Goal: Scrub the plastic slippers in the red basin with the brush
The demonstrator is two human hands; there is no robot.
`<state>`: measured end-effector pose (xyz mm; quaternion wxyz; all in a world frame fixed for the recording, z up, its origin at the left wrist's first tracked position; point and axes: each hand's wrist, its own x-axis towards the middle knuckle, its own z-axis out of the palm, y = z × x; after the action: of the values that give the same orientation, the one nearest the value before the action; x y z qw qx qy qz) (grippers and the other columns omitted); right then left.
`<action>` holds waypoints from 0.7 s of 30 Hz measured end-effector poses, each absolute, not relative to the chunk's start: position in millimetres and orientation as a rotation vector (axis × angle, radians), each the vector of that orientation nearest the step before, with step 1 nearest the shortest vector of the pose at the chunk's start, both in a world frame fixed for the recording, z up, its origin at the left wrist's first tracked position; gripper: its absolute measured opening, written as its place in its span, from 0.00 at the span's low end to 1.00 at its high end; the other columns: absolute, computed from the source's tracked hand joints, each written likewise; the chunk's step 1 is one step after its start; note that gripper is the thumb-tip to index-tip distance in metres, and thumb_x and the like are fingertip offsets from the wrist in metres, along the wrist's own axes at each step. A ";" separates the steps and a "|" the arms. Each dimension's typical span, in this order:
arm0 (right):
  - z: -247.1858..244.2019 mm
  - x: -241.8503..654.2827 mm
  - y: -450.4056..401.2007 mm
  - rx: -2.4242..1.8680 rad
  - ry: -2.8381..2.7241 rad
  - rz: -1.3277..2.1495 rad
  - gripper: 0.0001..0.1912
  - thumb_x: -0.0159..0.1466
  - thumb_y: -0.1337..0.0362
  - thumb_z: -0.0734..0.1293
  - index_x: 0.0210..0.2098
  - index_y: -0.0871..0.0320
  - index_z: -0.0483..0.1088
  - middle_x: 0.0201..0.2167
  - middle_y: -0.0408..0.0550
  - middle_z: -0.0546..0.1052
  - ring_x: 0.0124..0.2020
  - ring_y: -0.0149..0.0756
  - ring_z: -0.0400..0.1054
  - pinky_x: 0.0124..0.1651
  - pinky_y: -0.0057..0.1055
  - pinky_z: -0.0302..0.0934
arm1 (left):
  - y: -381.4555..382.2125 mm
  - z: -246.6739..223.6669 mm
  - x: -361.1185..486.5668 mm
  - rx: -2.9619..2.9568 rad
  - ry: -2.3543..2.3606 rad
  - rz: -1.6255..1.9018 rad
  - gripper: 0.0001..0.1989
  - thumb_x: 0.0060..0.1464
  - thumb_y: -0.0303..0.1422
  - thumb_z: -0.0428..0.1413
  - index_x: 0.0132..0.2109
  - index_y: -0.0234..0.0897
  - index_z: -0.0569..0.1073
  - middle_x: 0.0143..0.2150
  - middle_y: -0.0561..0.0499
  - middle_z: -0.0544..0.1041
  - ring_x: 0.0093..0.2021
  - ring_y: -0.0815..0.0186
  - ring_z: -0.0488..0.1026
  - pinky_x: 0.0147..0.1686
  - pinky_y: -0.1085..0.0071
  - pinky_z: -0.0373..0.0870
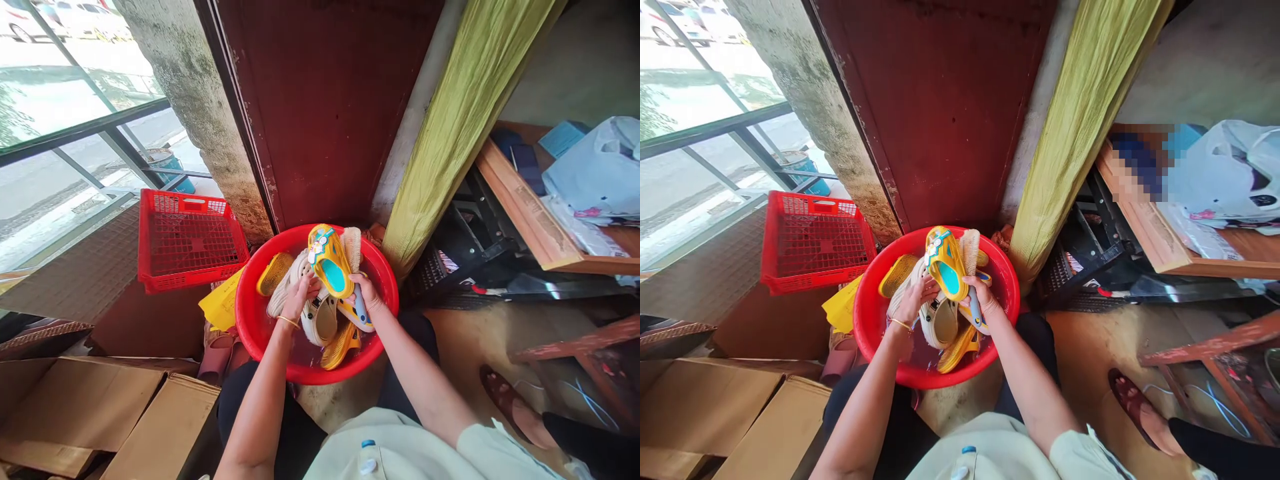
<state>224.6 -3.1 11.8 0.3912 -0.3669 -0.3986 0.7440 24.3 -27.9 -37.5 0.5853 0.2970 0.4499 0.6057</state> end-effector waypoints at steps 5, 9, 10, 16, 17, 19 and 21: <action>7.5 205.9 -5.7 -1.022 -1.144 1.900 0.19 0.58 0.45 0.68 0.31 0.54 0.66 0.14 0.35 0.62 0.15 0.28 0.53 0.18 0.26 0.52 | -33.0 -31.5 30.3 0.641 0.897 1.423 0.26 0.50 0.47 0.69 0.52 0.38 0.78 0.50 0.40 0.82 0.50 0.52 0.80 0.50 0.57 0.77; 5.2 200.7 -4.7 -1.216 -1.543 1.595 0.21 0.60 0.48 0.70 0.43 0.57 0.70 0.22 0.38 0.72 0.16 0.29 0.61 0.18 0.25 0.56 | -24.4 -39.2 12.5 0.517 1.087 1.752 0.27 0.39 0.36 0.72 0.47 0.41 0.73 0.44 0.51 0.81 0.42 0.62 0.79 0.46 0.64 0.75; 6.3 202.9 -5.6 -1.252 -1.657 1.471 0.23 0.62 0.49 0.69 0.50 0.57 0.70 0.29 0.43 0.77 0.20 0.31 0.67 0.20 0.26 0.60 | -21.2 -42.0 6.1 0.493 1.166 1.800 0.27 0.38 0.35 0.72 0.46 0.40 0.71 0.42 0.53 0.80 0.40 0.64 0.78 0.45 0.66 0.75; 23.2 226.2 -28.9 -1.124 -2.359 0.871 0.36 0.70 0.58 0.62 0.75 0.55 0.53 0.67 0.58 0.70 0.64 0.48 0.68 0.63 0.43 0.66 | -12.3 -50.9 -9.3 0.410 1.359 1.785 0.25 0.39 0.35 0.68 0.46 0.41 0.70 0.39 0.56 0.77 0.36 0.66 0.75 0.43 0.68 0.73; 26.2 229.0 -33.8 -1.085 -2.486 0.838 0.34 0.71 0.59 0.61 0.75 0.53 0.55 0.65 0.57 0.72 0.63 0.48 0.68 0.64 0.44 0.64 | -13.0 -49.9 -7.4 0.409 1.326 1.779 0.25 0.41 0.37 0.69 0.48 0.41 0.71 0.40 0.54 0.77 0.37 0.66 0.76 0.43 0.67 0.73; 31.5 231.1 -40.6 -1.056 -2.689 0.785 0.31 0.72 0.60 0.60 0.74 0.51 0.59 0.60 0.56 0.76 0.59 0.48 0.72 0.62 0.44 0.64 | -15.4 -46.9 -2.2 0.430 1.248 1.791 0.25 0.47 0.42 0.68 0.50 0.41 0.72 0.44 0.51 0.78 0.41 0.64 0.77 0.45 0.67 0.74; 36.0 226.5 -41.1 -1.098 -2.797 0.716 0.29 0.72 0.61 0.60 0.72 0.52 0.62 0.55 0.57 0.79 0.53 0.48 0.74 0.59 0.44 0.65 | -18.2 -44.2 3.3 0.513 1.184 1.822 0.25 0.52 0.46 0.66 0.53 0.41 0.74 0.48 0.47 0.78 0.46 0.61 0.77 0.48 0.67 0.74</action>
<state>226.5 -41.1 36.0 0.0263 -0.3554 -0.9052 0.2316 3.3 -18.2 -44.2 0.4391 0.2063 0.4765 0.7332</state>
